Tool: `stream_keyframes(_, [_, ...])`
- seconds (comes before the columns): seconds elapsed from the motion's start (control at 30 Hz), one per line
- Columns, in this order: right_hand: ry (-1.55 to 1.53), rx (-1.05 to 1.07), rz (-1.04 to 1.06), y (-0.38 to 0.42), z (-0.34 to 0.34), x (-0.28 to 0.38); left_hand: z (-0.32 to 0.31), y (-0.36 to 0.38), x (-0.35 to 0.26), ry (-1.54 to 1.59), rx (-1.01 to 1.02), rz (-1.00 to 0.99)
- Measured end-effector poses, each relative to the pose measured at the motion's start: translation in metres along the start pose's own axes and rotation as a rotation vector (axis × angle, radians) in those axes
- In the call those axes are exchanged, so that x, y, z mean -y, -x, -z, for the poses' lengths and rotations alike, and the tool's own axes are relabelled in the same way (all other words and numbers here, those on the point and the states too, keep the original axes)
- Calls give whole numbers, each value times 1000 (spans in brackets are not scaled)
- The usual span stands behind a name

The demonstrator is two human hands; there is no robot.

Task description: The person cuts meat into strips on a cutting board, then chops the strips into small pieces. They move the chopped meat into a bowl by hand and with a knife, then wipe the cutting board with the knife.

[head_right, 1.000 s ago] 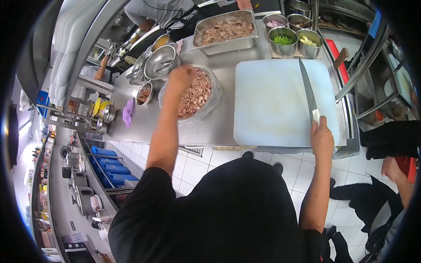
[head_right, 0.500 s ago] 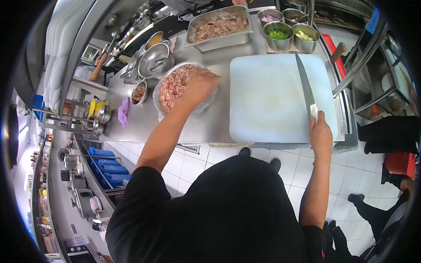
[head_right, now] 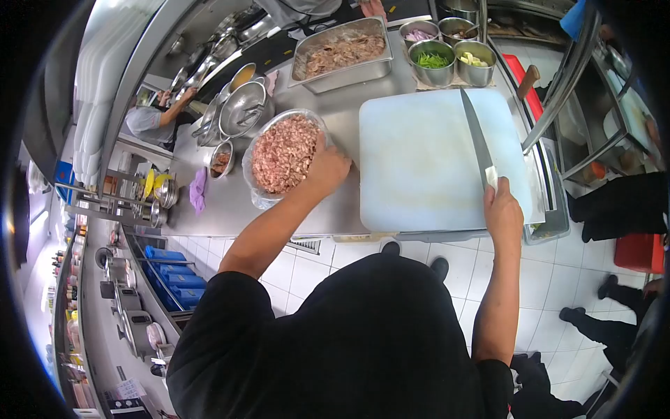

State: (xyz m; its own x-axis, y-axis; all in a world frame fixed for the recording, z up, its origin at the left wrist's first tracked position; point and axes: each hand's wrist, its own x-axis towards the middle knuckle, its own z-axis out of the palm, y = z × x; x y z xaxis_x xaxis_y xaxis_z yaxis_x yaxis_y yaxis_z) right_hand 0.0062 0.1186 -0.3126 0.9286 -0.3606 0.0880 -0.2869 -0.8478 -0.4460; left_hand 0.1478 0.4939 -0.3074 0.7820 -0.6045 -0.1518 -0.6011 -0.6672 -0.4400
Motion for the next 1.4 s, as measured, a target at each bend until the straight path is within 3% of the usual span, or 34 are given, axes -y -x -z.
stream_keyframes(0.53, [-30, 26, -1, 1, 5, 2, -17, 44, -46, 269, -453, 210])
stream_keyframes(0.6, [-38, 6, 9, 1, 4, 2, -1, 54, -39, 273, -476, 334])
stream_keyframes(0.73, [-70, 26, 2, 1, 6, 3, 38, 71, 51, 370, -691, 543])
stream_keyframes(0.8, [-70, 48, -13, -1, 3, -2, 56, 78, 80, 365, -515, 707])
stream_keyframes(0.9, [-76, 57, -19, -3, 3, -2, 43, 79, 95, 345, -584, 402])
stream_keyframes(1.03, [-80, 48, 3, -2, 1, -5, 29, 56, 22, 498, -519, 87])
stream_keyframes(1.17, [-78, 44, -10, -3, -1, -8, -13, 21, -36, 469, -222, 301])
stream_keyframes(1.3, [-77, 53, -40, -1, 5, 0, -29, 3, -36, 421, -80, 391])
stream_keyframes(1.4, [-82, 53, -37, -1, 4, -1, -28, 22, -30, 475, -198, 259])
